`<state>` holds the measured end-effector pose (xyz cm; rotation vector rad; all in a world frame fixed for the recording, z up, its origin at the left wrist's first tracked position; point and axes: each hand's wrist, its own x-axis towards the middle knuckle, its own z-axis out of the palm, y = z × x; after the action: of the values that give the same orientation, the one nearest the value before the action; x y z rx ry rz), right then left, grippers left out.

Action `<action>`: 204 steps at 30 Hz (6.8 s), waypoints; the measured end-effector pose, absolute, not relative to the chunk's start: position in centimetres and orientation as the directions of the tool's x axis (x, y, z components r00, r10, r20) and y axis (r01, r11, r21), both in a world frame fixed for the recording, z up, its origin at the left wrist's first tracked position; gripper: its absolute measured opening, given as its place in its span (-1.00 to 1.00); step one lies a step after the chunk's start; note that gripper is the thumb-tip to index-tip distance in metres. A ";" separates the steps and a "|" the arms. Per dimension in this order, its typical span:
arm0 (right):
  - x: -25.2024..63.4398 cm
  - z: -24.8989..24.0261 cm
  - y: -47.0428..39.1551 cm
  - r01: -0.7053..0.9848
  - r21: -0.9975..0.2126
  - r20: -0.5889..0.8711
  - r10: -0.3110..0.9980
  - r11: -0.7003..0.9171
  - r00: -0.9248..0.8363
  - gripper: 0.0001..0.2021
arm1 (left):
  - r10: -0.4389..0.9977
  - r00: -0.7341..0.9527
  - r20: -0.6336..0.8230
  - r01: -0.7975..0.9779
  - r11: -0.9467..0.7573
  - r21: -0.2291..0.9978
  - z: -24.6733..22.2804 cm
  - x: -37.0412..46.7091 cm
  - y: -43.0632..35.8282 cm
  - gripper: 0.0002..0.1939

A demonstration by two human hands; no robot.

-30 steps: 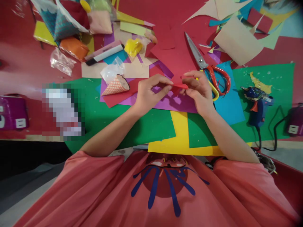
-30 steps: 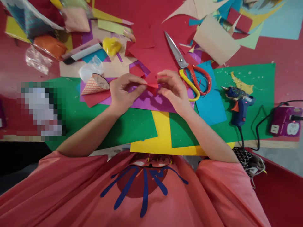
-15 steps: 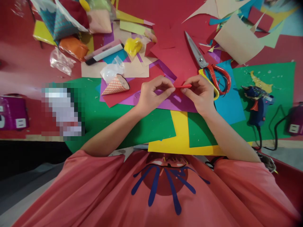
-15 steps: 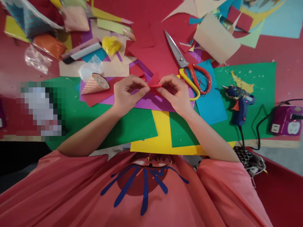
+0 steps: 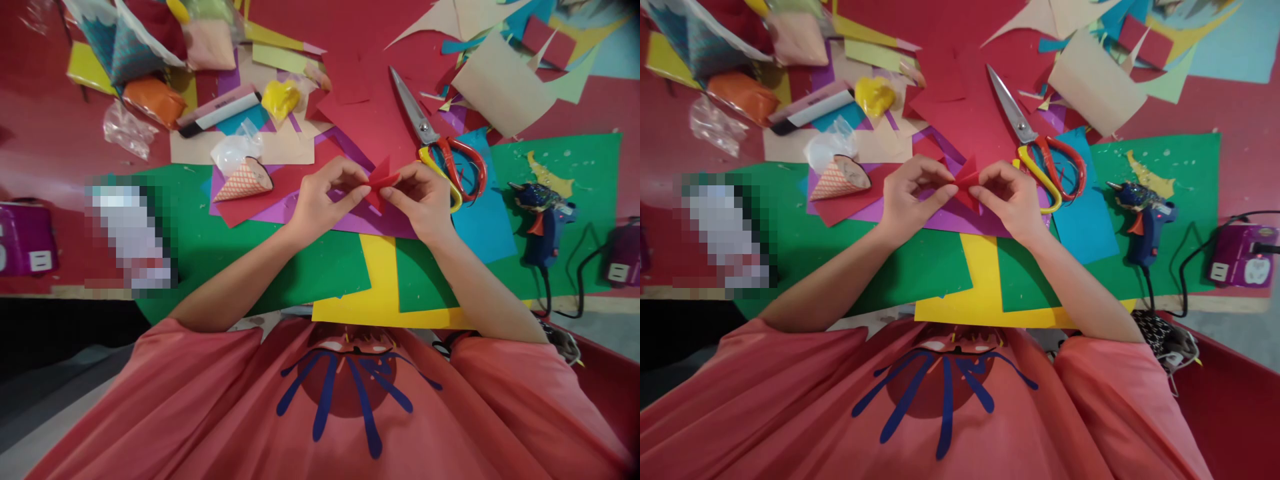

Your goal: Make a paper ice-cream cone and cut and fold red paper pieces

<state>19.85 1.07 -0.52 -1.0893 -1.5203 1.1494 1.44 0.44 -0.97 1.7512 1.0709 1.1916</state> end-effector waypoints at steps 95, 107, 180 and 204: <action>19.6 0.6 0.5 0.016 -0.994 -0.104 0.924 -0.105 -0.368 -0.59 | 0.927 0.374 -0.024 -0.032 0.039 0.999 -0.6 1.9 0.8 -0.58; 19.5 0.8 0.3 0.078 -0.993 -0.116 0.906 -0.093 -0.406 -0.62 | 0.946 0.305 0.108 0.089 -0.142 0.986 0.4 1.6 0.7 -0.64; 19.6 0.8 0.5 0.086 -0.994 -0.092 0.918 -0.064 -0.386 -0.56 | 0.941 0.316 0.126 0.224 -0.203 0.953 0.3 1.6 0.3 -0.64; 19.8 0.4 0.8 -0.082 -0.984 -0.130 0.945 -0.161 -0.300 -0.70 | 0.909 0.408 0.081 0.219 -0.184 0.958 0.8 1.6 0.5 -0.64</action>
<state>19.84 0.84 0.37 -1.0806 -1.2690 1.5880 1.56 0.45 0.76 1.6609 1.0043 0.8612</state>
